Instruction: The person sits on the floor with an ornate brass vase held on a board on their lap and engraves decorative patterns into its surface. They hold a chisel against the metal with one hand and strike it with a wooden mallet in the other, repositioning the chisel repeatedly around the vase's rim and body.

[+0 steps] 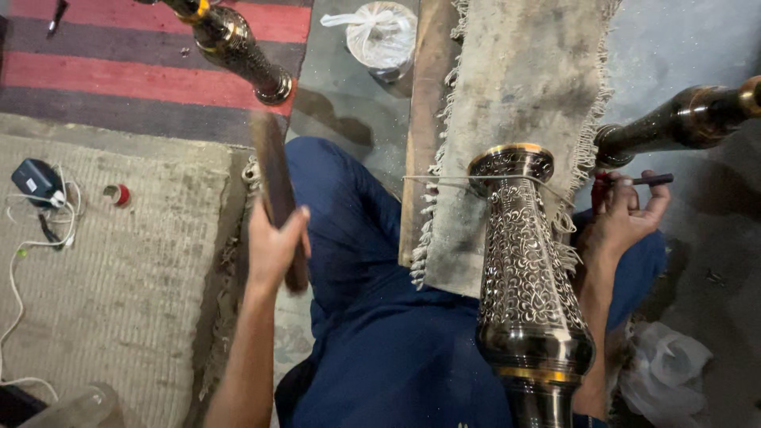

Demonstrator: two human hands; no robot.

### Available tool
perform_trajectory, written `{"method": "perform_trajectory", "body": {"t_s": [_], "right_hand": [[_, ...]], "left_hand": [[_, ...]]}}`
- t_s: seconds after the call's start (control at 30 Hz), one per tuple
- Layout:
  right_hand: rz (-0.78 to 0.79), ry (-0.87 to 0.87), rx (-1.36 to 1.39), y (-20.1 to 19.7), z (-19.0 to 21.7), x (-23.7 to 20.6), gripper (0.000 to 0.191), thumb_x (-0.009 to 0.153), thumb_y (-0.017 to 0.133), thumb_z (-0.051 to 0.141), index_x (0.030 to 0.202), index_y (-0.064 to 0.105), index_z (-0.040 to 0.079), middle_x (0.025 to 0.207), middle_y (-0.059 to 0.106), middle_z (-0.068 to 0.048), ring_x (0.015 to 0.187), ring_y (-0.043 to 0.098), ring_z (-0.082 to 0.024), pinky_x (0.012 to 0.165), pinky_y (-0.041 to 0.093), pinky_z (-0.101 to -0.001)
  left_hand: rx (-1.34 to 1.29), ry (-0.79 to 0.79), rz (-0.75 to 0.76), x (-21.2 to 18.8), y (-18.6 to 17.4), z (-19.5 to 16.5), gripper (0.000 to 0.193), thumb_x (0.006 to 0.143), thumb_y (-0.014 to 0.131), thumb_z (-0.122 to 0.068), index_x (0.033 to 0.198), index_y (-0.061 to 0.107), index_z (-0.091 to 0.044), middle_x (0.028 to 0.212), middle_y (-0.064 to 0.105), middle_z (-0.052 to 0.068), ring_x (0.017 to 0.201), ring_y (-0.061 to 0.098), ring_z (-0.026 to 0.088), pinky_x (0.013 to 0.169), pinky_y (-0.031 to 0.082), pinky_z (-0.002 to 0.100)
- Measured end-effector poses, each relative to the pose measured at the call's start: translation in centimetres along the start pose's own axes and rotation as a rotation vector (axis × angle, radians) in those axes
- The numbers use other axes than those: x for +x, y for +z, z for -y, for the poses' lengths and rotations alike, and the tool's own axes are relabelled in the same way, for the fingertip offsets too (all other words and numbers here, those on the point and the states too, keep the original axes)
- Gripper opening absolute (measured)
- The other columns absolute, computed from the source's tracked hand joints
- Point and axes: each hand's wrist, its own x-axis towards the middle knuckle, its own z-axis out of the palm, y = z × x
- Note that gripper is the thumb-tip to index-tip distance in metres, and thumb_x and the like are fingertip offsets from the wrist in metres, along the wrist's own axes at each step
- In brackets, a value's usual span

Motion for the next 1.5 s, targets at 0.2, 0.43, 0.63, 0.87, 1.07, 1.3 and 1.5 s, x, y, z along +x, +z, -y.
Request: {"method": "perform_trajectory", "body": {"t_s": [0.2,0.43,0.63,0.87,1.07,1.3,1.5], "right_hand": [[-0.074,0.064,0.049,0.1,0.9,0.1,0.036,0.115,0.06,-0.002,0.144,0.041,0.008,0.109,0.072,-0.016,0.101,0.075,-0.026,0.088,0.064,-0.0334],[-0.057,0.039,0.018,0.1,1.4,0.1,0.032,0.117,0.058,-0.004,0.144,0.043,0.007,0.112,0.072,-0.018,0.102,0.075,-0.027,0.089,0.063,-0.0337],[-0.083,0.03,0.022,0.4,1.6,0.2,0.034,0.115,0.059,-0.004,0.142,0.042,0.009,0.109,0.073,-0.018,0.098,0.075,-0.027,0.085,0.063,-0.0337],[-0.039,-0.013,-0.003,0.9,1.8,-0.2,0.036,0.116,0.063,-0.004,0.141,0.04,0.009,0.111,0.072,-0.018,0.102,0.075,-0.028,0.089,0.064,-0.0354],[-0.011,-0.011,-0.003,0.9,1.8,-0.4,0.034,0.118,0.062,-0.002,0.142,0.041,0.009,0.112,0.073,-0.019,0.099,0.074,-0.026,0.085,0.062,-0.0318],[-0.04,0.006,0.018,0.9,1.9,-0.3,0.034,0.116,0.062,-0.001,0.141,0.042,0.009,0.112,0.073,-0.018,0.103,0.075,-0.026,0.09,0.064,-0.0337],[-0.131,0.029,0.018,1.1,2.4,0.0,0.031,0.114,0.061,0.005,0.141,0.044,0.009,0.109,0.073,-0.016,0.099,0.075,-0.024,0.083,0.062,-0.0316]], "left_hand": [[-0.438,0.136,-0.306,11.9,-2.2,-0.6,0.039,0.089,0.064,-0.003,0.12,0.043,-0.013,0.08,0.058,0.006,0.052,0.06,0.019,0.046,0.054,0.036],[-0.448,-0.042,-0.207,19.6,-3.3,1.8,0.029,0.088,0.066,-0.003,0.109,0.048,-0.009,0.078,0.055,0.006,0.055,0.056,0.017,0.047,0.051,0.034],[-0.453,-0.041,-0.212,19.8,-2.0,1.6,0.028,0.088,0.067,-0.004,0.107,0.048,-0.007,0.078,0.057,0.007,0.055,0.056,0.017,0.046,0.05,0.033],[-0.407,-0.08,-0.22,19.1,-2.6,1.1,0.03,0.088,0.066,-0.004,0.107,0.044,-0.008,0.078,0.057,0.006,0.053,0.055,0.017,0.045,0.049,0.033],[-0.409,-0.047,-0.142,19.1,-2.8,1.4,0.032,0.09,0.066,-0.003,0.113,0.044,-0.004,0.081,0.056,0.008,0.058,0.056,0.016,0.047,0.05,0.033],[-0.356,-0.109,-0.125,19.4,-3.0,1.9,0.037,0.087,0.066,-0.002,0.113,0.042,-0.009,0.08,0.055,0.008,0.055,0.055,0.016,0.045,0.049,0.032],[-0.19,0.026,-0.334,15.7,-1.7,1.3,0.056,0.093,0.067,-0.005,0.142,0.039,-0.007,0.09,0.062,0.009,0.057,0.062,0.018,0.049,0.053,0.032]]}}
